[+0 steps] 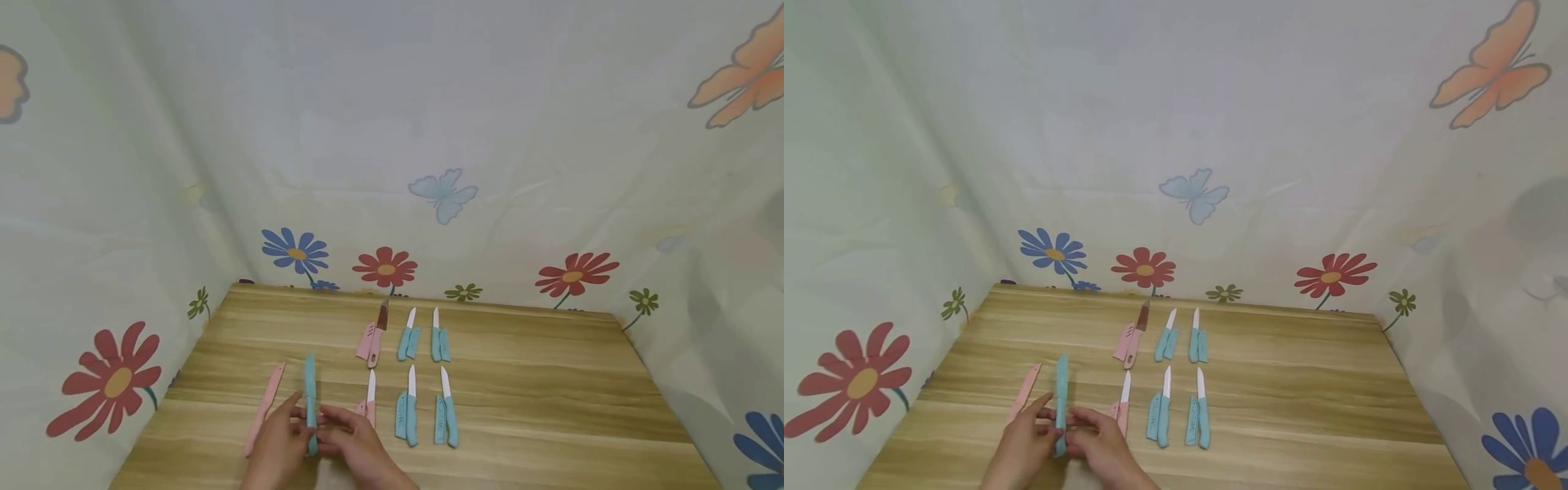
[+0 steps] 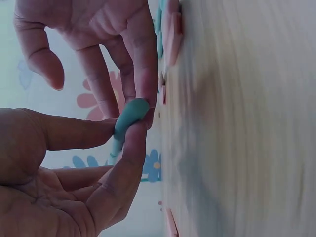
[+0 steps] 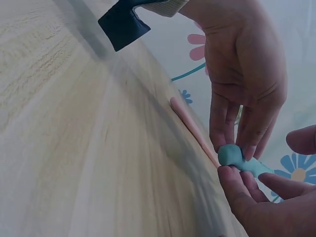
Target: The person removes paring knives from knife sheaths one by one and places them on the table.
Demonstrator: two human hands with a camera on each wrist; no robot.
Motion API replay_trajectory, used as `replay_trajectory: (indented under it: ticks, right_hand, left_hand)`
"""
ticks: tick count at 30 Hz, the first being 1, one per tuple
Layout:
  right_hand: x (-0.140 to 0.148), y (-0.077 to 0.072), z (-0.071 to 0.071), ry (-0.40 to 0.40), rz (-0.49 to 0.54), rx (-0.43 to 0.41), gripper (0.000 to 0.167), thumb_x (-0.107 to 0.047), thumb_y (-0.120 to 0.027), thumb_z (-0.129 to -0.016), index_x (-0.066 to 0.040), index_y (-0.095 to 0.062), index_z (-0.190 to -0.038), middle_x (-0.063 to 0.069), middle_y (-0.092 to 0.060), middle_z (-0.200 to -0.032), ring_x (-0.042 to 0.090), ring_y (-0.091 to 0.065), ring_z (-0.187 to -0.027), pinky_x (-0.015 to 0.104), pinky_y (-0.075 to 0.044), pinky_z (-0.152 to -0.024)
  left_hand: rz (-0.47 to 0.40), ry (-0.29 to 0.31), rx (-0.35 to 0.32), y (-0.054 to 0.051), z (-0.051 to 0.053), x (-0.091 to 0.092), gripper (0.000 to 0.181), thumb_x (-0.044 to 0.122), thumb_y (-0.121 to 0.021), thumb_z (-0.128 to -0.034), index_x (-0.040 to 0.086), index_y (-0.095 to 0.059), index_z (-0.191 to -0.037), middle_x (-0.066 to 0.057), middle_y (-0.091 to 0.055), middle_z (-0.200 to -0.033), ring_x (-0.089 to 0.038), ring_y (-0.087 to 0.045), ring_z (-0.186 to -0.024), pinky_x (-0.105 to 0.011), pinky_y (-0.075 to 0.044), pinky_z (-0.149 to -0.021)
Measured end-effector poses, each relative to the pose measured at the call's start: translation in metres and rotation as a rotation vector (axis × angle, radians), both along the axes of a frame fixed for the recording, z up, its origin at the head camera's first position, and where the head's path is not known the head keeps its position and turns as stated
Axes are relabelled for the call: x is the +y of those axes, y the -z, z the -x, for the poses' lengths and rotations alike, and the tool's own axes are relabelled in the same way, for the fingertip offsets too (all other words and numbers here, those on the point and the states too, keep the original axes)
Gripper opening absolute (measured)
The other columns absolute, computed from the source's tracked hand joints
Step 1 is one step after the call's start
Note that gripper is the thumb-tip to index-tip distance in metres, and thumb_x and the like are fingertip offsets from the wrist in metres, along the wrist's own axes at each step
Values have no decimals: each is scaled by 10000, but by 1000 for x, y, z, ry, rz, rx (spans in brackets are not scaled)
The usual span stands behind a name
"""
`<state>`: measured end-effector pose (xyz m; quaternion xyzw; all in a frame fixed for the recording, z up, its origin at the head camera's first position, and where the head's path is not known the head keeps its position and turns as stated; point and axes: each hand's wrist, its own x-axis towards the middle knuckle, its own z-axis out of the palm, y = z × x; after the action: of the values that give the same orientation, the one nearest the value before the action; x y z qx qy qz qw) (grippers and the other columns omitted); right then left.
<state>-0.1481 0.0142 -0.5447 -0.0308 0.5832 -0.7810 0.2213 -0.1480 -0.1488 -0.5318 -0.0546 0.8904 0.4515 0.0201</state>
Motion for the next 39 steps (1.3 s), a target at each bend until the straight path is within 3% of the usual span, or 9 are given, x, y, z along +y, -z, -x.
replay_trajectory:
  ticks: [8, 19, 30, 39]
  right_hand:
    - [17, -3, 2, 56, -62, 26, 499, -25, -624, -948, 102, -536, -1422, 185, -640, -1241, 162, -704, -944, 374, -630, -907]
    - [43, -8, 1, 151, -177, 68, 485, -15, -620, -899, 75, -602, -1375, 128, -661, -1172, 94, -638, -906, 193, -552, -730]
    - [64, -8, 0, 222, -203, 41, 399, -59, -652, -950, 86, -627, -1321, 116, -663, -1121, 94, -655, -874, 219, -585, -737]
    - [77, -8, 0, 255, -205, 8, 395, -99, -682, -967, 100, -613, -1301, 69, -648, -1064, 110, -630, -883, 243, -593, -717]
  left_hand:
    - [-130, 57, -6, -3, -1, 17, 660, -43, -725, -870, -61, -477, -1482, -141, -690, -1184, -236, -722, -988, -240, -601, -660]
    - [-273, 136, 30, -8, 0, 48, 533, -46, -704, -891, -86, -558, -1401, -184, -660, -1174, -266, -709, -996, -221, -606, -667]
    - [-337, 231, 22, -7, 3, 65, 506, 40, -724, -934, -47, -574, -1409, -179, -645, -1171, -258, -691, -1000, -236, -621, -650]
    - [-401, 286, 27, -3, 5, 78, 516, -44, -699, -899, -76, -567, -1397, -211, -635, -1183, -260, -678, -996, -255, -622, -617]
